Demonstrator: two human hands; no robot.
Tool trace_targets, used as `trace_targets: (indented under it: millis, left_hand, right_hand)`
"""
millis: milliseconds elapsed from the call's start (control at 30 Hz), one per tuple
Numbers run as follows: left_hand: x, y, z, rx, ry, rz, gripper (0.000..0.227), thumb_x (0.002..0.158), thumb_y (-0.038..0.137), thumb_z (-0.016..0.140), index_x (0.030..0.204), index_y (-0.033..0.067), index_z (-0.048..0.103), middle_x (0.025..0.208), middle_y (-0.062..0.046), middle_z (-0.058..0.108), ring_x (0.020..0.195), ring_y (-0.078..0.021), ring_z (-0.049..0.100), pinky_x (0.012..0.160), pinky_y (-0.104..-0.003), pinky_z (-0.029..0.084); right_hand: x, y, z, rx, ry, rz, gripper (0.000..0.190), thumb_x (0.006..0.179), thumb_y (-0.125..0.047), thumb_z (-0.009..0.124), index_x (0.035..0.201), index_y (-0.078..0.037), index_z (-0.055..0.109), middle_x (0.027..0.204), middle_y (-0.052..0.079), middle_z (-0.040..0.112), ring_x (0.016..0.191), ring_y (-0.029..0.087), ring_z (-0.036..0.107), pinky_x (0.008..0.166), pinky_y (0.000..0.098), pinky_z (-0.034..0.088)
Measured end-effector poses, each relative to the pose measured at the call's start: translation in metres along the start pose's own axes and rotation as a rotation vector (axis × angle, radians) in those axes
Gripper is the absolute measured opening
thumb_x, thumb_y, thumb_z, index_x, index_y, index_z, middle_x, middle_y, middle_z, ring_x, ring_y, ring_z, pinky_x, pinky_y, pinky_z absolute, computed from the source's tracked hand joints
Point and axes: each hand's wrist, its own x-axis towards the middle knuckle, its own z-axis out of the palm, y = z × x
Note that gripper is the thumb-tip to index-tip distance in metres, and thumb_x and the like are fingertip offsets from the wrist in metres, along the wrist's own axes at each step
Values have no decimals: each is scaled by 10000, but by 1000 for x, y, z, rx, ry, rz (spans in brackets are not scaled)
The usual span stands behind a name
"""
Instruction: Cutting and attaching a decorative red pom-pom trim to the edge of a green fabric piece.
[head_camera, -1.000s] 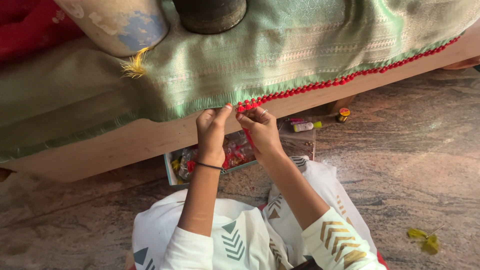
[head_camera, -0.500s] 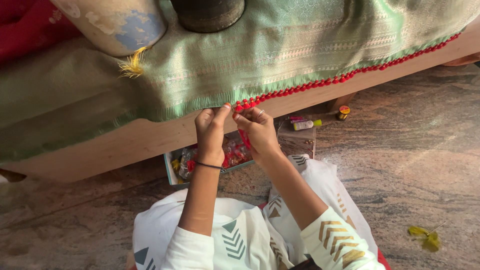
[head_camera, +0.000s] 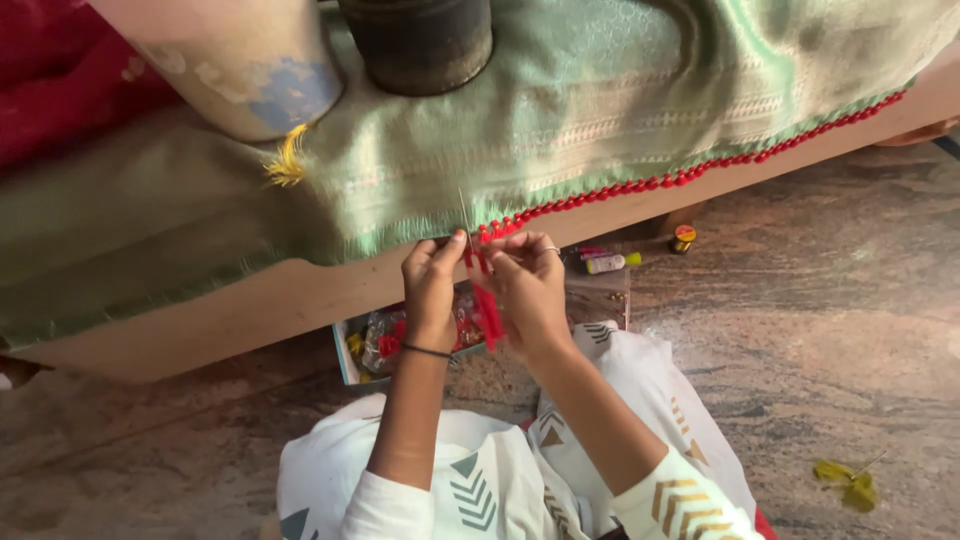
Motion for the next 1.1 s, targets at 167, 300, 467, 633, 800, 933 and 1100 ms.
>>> trace_targets:
  millis: [167, 300, 467, 633, 800, 933, 1100]
  left_hand:
    - [-10, 10, 11, -4, -4, 54, 134, 966, 129, 677, 1006, 8, 721, 969, -33, 728, 884, -93, 641, 810, -262, 497]
    - [-12, 4, 12, 102, -13, 112, 176, 987, 161, 677, 1016, -8, 714, 958, -48, 731, 858, -99, 634, 777, -278, 493]
    - [-46, 30, 30, 495, 90, 538, 237, 1002, 201, 663, 1047, -31, 648, 1019, -122, 718, 952, -206, 664, 876, -348, 502]
    - [-47, 42, 42, 769, 39, 815, 280, 994, 181, 653, 1151, -46, 604, 1091, -190, 686, 1032, -319, 658, 948, -396, 484]
    - [-26, 48, 45, 555, -195, 623, 209, 991, 100, 637, 1158, -5, 706, 1047, -107, 775, 974, -189, 752, 888, -311, 572]
    - [-16, 37, 44, 466, -208, 516, 186, 983, 46, 625, 1128, -22, 719, 1017, -90, 784, 960, -139, 727, 876, -293, 569]
    - [-13, 30, 34, 203, -241, 278, 156, 950, -19, 592, 1056, -63, 698, 978, -79, 762, 921, -106, 692, 828, -256, 553]
  right_hand:
    - [8, -41, 25, -970, -53, -467, 138, 884, -68, 731, 1015, -79, 689, 996, 78, 659, 946, 218, 610, 786, 355, 530]
    - [19, -57, 31, -1301, -187, -571, 127, 869, -193, 809, 973, -120, 817, 936, 66, 670, 931, 225, 569, 798, 363, 450]
    - [4, -77, 21, -1199, -212, -756, 104, 888, -148, 789, 983, -106, 795, 909, 48, 669, 917, 204, 587, 826, 345, 454]
    - [-4, -98, 24, -1265, -247, -827, 94, 873, -108, 794, 966, -122, 798, 868, 25, 658, 892, 207, 573, 822, 333, 454]
    - [15, -106, 29, -1214, -412, -793, 77, 888, -50, 764, 959, -72, 740, 938, 48, 674, 975, 223, 602, 878, 349, 473]
    - [32, -103, 28, -1135, -513, -635, 69, 924, -16, 723, 984, -42, 702, 982, 42, 709, 989, 183, 670, 891, 329, 517]
    - [41, -89, 21, -712, -563, -220, 70, 1017, 40, 607, 1074, 10, 634, 1008, 35, 700, 978, 93, 672, 884, 257, 563]
